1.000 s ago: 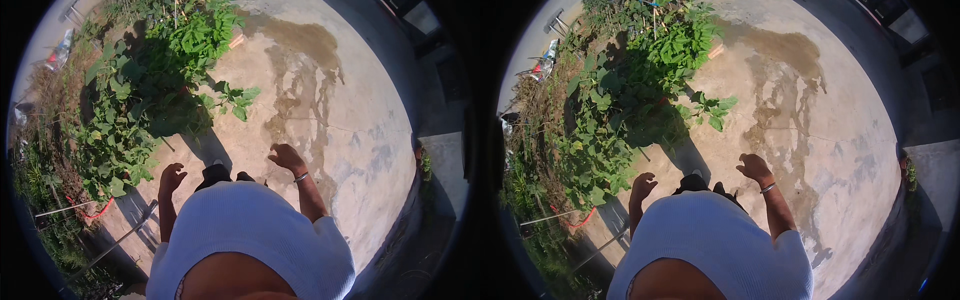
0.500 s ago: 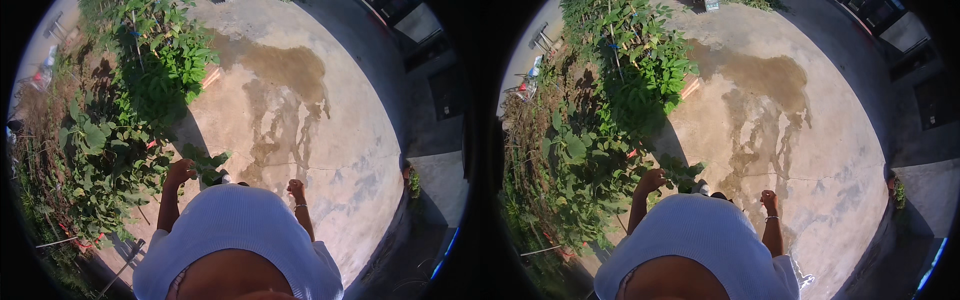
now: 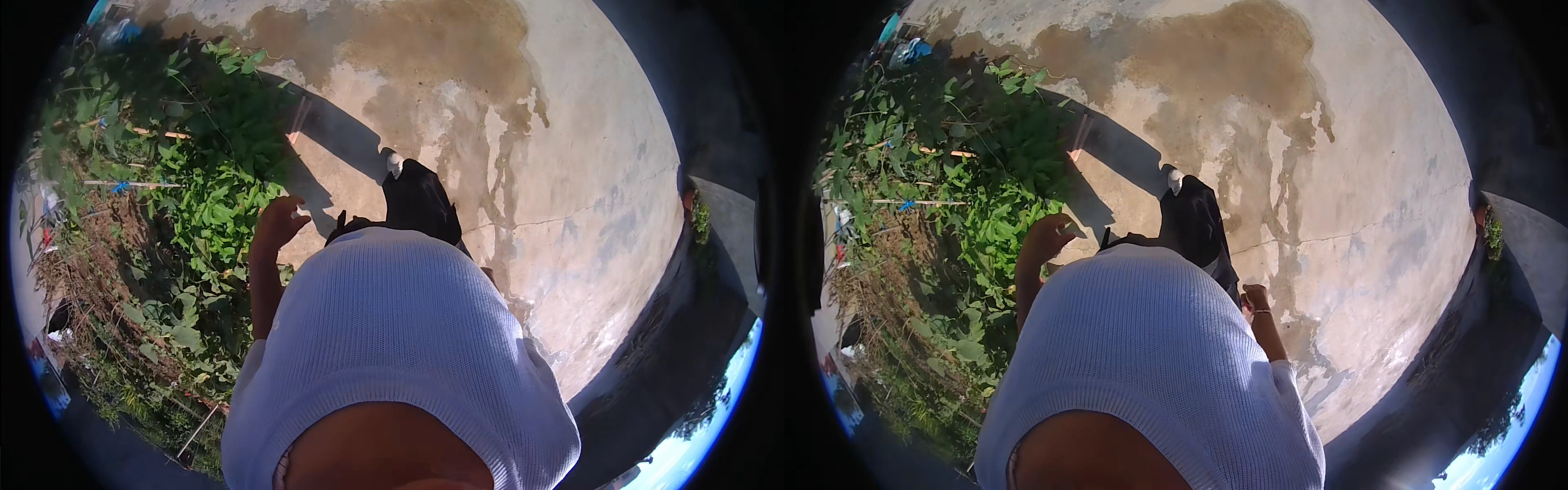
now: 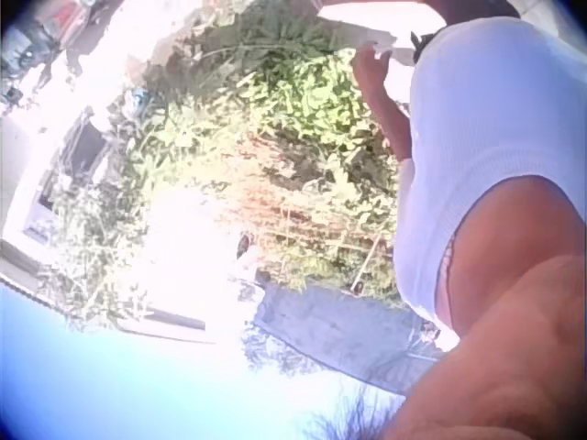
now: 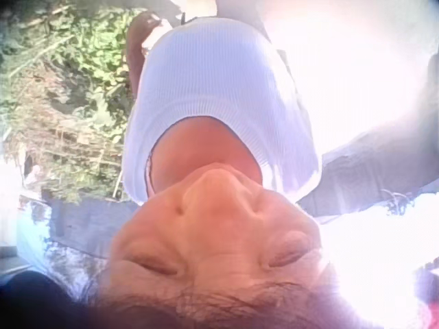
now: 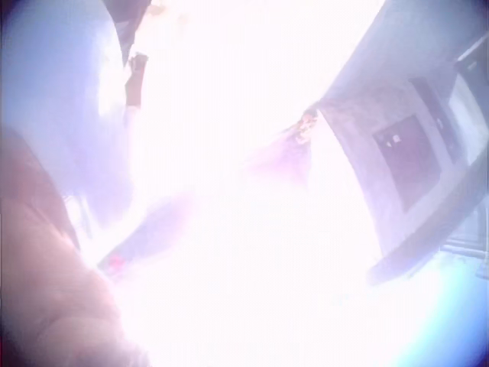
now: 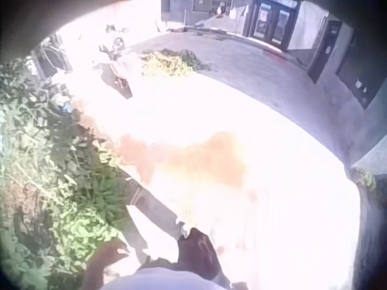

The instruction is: The person washes a floral-patterned garment by hand in a pink basin, rinses it in a green basin, and hangs it on a clothesline using a blue hanger. The person repeats this process for a second floral-patterned garment. The task involves scrubbing, wringing, and hanging the clothes outdoors.

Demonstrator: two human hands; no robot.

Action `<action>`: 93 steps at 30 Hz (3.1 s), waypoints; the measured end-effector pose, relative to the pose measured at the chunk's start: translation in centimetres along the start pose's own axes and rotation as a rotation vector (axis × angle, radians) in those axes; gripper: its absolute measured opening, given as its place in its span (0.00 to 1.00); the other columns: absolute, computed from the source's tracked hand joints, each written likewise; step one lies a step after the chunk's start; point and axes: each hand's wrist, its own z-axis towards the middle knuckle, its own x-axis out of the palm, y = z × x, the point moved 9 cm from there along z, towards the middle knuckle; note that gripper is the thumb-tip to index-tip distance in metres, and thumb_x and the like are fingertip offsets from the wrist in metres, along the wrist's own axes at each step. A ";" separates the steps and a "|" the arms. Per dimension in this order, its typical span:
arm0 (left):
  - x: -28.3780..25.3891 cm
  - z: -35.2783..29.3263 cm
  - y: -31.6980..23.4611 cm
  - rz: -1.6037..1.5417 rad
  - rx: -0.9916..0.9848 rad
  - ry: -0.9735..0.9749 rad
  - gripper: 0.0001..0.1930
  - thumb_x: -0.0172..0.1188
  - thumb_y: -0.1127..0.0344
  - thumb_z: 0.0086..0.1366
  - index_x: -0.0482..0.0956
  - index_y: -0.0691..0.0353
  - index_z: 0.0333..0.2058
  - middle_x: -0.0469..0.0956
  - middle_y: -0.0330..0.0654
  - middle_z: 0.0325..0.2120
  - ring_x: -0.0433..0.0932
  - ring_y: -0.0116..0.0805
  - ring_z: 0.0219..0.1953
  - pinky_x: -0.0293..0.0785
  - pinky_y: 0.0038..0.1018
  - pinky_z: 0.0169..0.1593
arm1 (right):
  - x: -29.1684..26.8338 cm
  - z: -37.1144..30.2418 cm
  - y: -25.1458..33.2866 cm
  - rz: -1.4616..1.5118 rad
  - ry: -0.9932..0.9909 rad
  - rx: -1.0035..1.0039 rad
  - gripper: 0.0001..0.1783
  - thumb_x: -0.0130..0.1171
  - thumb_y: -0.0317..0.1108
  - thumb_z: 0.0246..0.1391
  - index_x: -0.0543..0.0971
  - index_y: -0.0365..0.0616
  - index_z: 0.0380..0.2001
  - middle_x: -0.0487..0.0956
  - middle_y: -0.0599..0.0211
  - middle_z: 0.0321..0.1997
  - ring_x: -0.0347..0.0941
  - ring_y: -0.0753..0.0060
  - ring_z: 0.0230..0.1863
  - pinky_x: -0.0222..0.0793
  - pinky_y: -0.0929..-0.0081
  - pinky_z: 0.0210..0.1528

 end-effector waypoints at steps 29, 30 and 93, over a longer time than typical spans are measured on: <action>-60.0 65.0 25.3 -0.208 -0.372 -0.505 0.20 0.66 0.61 0.50 0.76 0.63 0.41 0.77 0.51 0.36 0.76 0.48 0.40 0.71 0.37 0.42 | 48.0 28.9 95.5 -0.392 0.228 -0.007 0.06 0.50 0.31 0.50 0.68 0.45 0.21 0.67 0.62 0.11 0.65 0.68 0.10 0.56 0.72 0.08; -62.1 66.2 25.8 -0.164 -0.360 -0.462 0.21 0.66 0.61 0.49 0.76 0.63 0.41 0.77 0.50 0.35 0.76 0.48 0.39 0.72 0.37 0.41 | 50.8 29.5 101.4 -0.293 0.209 0.003 0.06 0.50 0.30 0.50 0.68 0.45 0.21 0.67 0.62 0.11 0.65 0.68 0.10 0.55 0.73 0.08; -197.3 139.8 181.3 -1.108 -1.282 -1.939 0.06 0.57 0.66 0.55 0.78 0.62 0.24 0.76 0.37 0.16 0.75 0.25 0.18 0.70 0.21 0.24 | 280.7 2.4 248.6 -1.111 0.495 -0.467 0.08 0.50 0.28 0.52 0.69 0.48 0.19 0.65 0.73 0.14 0.62 0.77 0.12 0.51 0.80 0.11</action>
